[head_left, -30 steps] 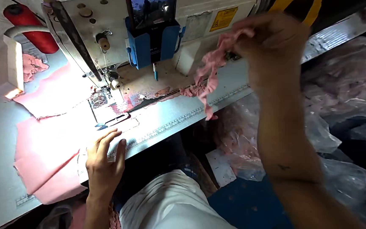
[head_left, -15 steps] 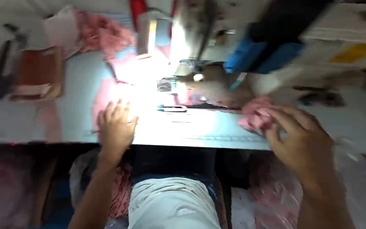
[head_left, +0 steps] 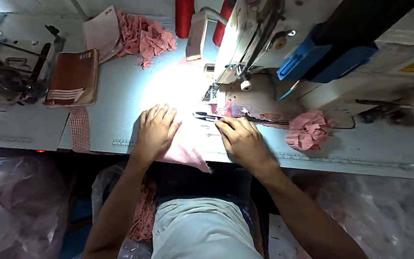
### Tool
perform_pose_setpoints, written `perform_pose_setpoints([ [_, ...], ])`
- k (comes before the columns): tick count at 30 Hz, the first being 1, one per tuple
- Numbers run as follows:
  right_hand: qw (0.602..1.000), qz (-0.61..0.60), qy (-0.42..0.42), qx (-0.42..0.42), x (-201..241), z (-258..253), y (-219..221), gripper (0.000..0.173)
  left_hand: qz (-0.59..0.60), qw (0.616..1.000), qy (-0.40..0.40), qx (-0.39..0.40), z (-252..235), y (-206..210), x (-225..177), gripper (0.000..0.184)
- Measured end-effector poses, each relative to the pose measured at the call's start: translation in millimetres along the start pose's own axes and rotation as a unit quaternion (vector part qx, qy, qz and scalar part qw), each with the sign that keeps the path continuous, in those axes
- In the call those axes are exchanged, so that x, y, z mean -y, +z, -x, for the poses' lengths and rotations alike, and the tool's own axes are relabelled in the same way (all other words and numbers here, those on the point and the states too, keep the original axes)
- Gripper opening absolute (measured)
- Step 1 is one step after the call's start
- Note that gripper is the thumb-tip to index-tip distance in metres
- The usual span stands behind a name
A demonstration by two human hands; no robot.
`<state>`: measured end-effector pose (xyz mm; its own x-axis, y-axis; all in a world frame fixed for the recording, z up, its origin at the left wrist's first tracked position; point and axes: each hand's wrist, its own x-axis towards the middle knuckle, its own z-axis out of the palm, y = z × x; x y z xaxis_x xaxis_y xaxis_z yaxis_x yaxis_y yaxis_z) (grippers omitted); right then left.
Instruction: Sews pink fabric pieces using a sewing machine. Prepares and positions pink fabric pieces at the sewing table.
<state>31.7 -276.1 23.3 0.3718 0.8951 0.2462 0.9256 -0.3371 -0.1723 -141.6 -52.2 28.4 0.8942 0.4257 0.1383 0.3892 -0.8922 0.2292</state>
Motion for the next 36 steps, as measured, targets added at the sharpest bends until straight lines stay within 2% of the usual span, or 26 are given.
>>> perform_pose_setpoints([
  [2, 0.999, 0.013, 0.036, -0.015, -11.8, 15.6, -5.8, 0.032, 0.016, 0.999, 0.006, -0.05, 12.8, -4.7, -4.6, 0.043],
  [4, 0.996, 0.022, 0.08, -0.024, -25.0, 29.1, -10.8, 0.033, 0.021, 0.995, -0.04, -0.088, 15.6, -9.3, -3.7, 0.04],
  [6, 0.992, 0.029, 0.119, -0.028, -34.7, 35.8, -13.4, 0.035, 0.016, 0.985, -0.153, -0.074, 6.0, -9.2, 1.7, 0.059],
  [7, 0.99, 0.034, 0.135, -0.036, -35.4, 37.0, -14.1, 0.036, 0.012, 0.979, -0.196, -0.057, -0.2, -7.6, 4.8, 0.07],
  [8, 0.988, 0.035, 0.145, -0.048, -32.8, 37.1, -15.1, 0.037, 0.017, 0.976, -0.213, -0.053, -5.4, -5.1, 7.2, 0.072],
  [9, 0.986, 0.027, 0.15, -0.062, -26.6, 36.8, -16.2, 0.037, 0.034, 0.974, -0.217, -0.048, -8.8, -4.9, 6.9, 0.065],
  [11, 0.985, -0.021, 0.147, -0.086, -5.9, 35.1, -19.3, 0.036, 0.093, 0.974, -0.204, -0.029, -11.6, -8.7, 0.0, 0.04],
  [13, 0.98, -0.099, 0.137, -0.102, 19.9, 33.0, -22.7, 0.036, 0.171, 0.966, -0.189, -0.048, -7.3, -12.0, -11.5, 0.027],
  [15, 0.962, -0.218, 0.129, -0.106, 45.5, 28.8, -23.2, 0.038, 0.335, 0.923, -0.17, -0.087, -1.9, -9.1, -22.1, 0.028],
  [16, 0.942, -0.294, 0.13, -0.096, 57.0, 25.6, -22.4, 0.042, 0.436, 0.881, -0.158, -0.095, 1.3, -8.8, -31.9, 0.036],
  [18, 0.879, -0.449, 0.146, -0.057, 73.4, 16.9, -18.5, 0.054, 0.58, 0.796, -0.151, -0.089, 8.2, -12.5, -58.5, 0.048],
  [19, 0.84, -0.518, 0.155, -0.042, 77.4, 12.5, -16.6, 0.053, 0.622, 0.763, -0.159, -0.078, 12.3, -14.9, -70.1, 0.049],
  [21, 0.772, -0.618, 0.142, -0.038, 77.6, 8.2, -16.6, 0.032, 0.668, 0.726, -0.161, -0.04, 21.3, -20.6, -79.9, 0.041],
  [22, 0.757, -0.639, 0.128, -0.044, 74.2, 8.7, -18.8, 0.02, 0.683, 0.712, -0.16, -0.029, 23.0, -24.5, -77.3, 0.035],
  [23, 0.758, -0.64, 0.118, -0.051, 68.2, 10.6, -22.2, 0.015, 0.683, 0.712, -0.157, -0.036, 21.4, -27.8, -69.9, 0.033],
  [24, 0.769, -0.626, 0.117, -0.06, 59.9, 13.6, -26.1, 0.014, 0.665, 0.729, -0.151, -0.053, 19.9, -31.6, -59.4, 0.033],
  [27, 0.84, -0.502, 0.177, -0.103, 28.1, 22.1, -31.8, 0.021, 0.566, 0.794, -0.143, -0.167, 12.6, -37.3, -24.2, 0.043],
  [29, 0.887, -0.368, 0.247, -0.128, 15.7, 27.1, -25.3, 0.038, 0.42, 0.861, -0.183, -0.22, 9.5, -30.7, -8.5, 0.054],
  [30, 0.901, -0.31, 0.271, -0.137, 16.2, 28.4, -22.4, 0.049, 0.309, 0.904, -0.202, -0.217, 11.1, -25.8, -6.1, 0.062],
  [32, 0.92, -0.233, 0.274, -0.156, 28.7, 28.5, -21.3, 0.056, 0.139, 0.954, -0.189, -0.189, 21.7, -19.8, -14.2, 0.073],
  [34, 0.937, -0.218, 0.227, -0.149, 49.3, 30.0, -22.0, 0.045, 0.076, 0.973, -0.13, -0.177, 32.5, -14.7, -30.0, 0.061],
  [36, 0.953, -0.218, 0.168, -0.126, 67.7, 22.9, -18.0, 0.028, 0.091, 0.979, -0.067, -0.167, 32.4, -3.5, -38.8, 0.038],
])
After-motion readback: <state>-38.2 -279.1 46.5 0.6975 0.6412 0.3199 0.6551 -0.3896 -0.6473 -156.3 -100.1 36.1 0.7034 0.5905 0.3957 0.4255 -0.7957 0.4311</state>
